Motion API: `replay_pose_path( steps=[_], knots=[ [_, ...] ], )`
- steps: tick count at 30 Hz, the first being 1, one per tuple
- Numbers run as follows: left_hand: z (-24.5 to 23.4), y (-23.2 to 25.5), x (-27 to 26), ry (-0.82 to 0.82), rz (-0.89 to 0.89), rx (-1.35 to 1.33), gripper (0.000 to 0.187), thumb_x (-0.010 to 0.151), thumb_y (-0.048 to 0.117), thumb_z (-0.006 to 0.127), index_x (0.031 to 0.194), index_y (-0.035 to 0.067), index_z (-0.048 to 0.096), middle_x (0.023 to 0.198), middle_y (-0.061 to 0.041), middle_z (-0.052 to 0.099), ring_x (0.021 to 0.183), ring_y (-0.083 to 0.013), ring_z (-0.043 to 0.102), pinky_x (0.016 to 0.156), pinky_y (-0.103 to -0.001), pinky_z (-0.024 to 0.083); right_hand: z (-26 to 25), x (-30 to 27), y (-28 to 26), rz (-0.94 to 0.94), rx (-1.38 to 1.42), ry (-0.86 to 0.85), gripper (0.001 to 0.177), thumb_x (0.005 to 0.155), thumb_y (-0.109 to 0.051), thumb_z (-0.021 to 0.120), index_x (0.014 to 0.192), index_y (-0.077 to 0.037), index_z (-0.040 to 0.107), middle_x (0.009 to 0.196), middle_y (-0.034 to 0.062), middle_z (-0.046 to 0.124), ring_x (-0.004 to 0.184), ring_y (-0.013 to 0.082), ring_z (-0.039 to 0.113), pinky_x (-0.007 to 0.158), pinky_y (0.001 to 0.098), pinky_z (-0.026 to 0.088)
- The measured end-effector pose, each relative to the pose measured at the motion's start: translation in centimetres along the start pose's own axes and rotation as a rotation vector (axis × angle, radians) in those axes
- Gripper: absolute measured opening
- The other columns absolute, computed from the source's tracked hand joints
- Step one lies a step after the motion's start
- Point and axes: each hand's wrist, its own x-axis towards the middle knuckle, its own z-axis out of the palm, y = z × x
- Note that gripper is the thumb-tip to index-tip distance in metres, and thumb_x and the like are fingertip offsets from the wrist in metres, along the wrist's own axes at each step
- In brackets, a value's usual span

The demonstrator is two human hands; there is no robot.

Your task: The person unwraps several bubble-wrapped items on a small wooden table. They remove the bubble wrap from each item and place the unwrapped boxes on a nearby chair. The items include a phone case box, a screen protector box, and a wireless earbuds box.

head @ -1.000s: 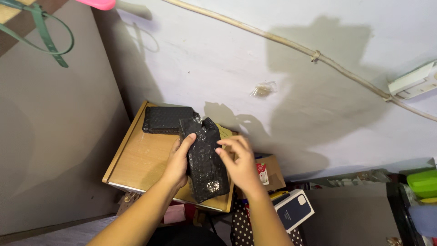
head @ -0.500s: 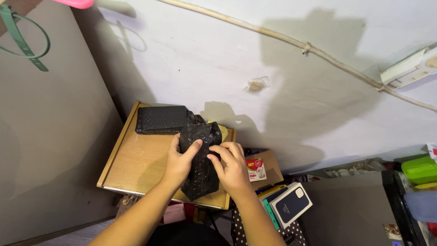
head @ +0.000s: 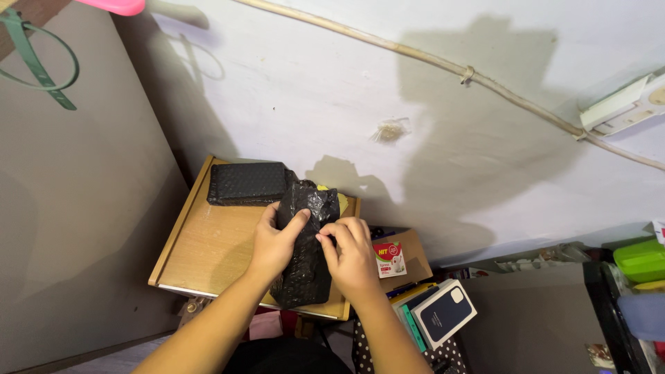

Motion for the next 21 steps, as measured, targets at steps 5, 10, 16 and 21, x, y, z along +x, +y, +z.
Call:
replay_pose_path(
  steps=[5,10,16,21],
  knots=[
    [0.3,-0.8,0.9,0.027,-0.011,-0.024,0.038,0.084,0.024,0.079,0.108,-0.004,0.067,0.091,-0.008,0.073,0.076,-0.0114,0.067,0.067,-0.026,0.055,0.9,-0.3,0.0,-0.04,-0.098,0.057,0.01,0.088,-0.011,0.074,0.093,-0.006,0.066,0.094,0.0086,0.061,0.094,0.0317,0.06,0.084,0.0433,0.049],
    [-0.1,-1.4,2.2,0.001,-0.28,-0.138,0.037,0.086,0.026,0.076,0.105,-0.004,0.066,0.086,-0.011,0.072,0.068,-0.0153,0.068,0.06,-0.029,0.057,1.6,-0.5,0.6,-0.056,-0.083,0.064,0.009,0.09,-0.009,0.072,0.094,-0.006,0.066,0.095,0.009,0.06,0.094,0.0315,0.06,0.084,0.0426,0.049],
    [-0.4,-2.7,3.3,-0.009,-0.42,-0.238,0.041,0.089,0.031,0.074,0.105,-0.005,0.066,0.086,-0.014,0.073,0.068,-0.0205,0.07,0.06,-0.033,0.059,2.0,-0.5,1.3,-0.148,-0.156,0.047,0.008,0.091,-0.01,0.071,0.096,-0.006,0.065,0.096,0.0087,0.058,0.095,0.0319,0.059,0.087,0.0449,0.048],
    [-2.4,-1.8,5.0,-0.015,-0.404,-0.379,0.05,0.094,0.038,0.066,0.114,-0.008,0.065,0.093,-0.017,0.075,0.076,-0.0264,0.074,0.068,-0.038,0.063,1.4,-0.5,2.2,-0.113,0.032,-0.014,0.007,0.091,-0.007,0.07,0.096,-0.005,0.065,0.099,0.0114,0.058,0.096,0.0301,0.058,0.087,0.0413,0.048]
  ],
)
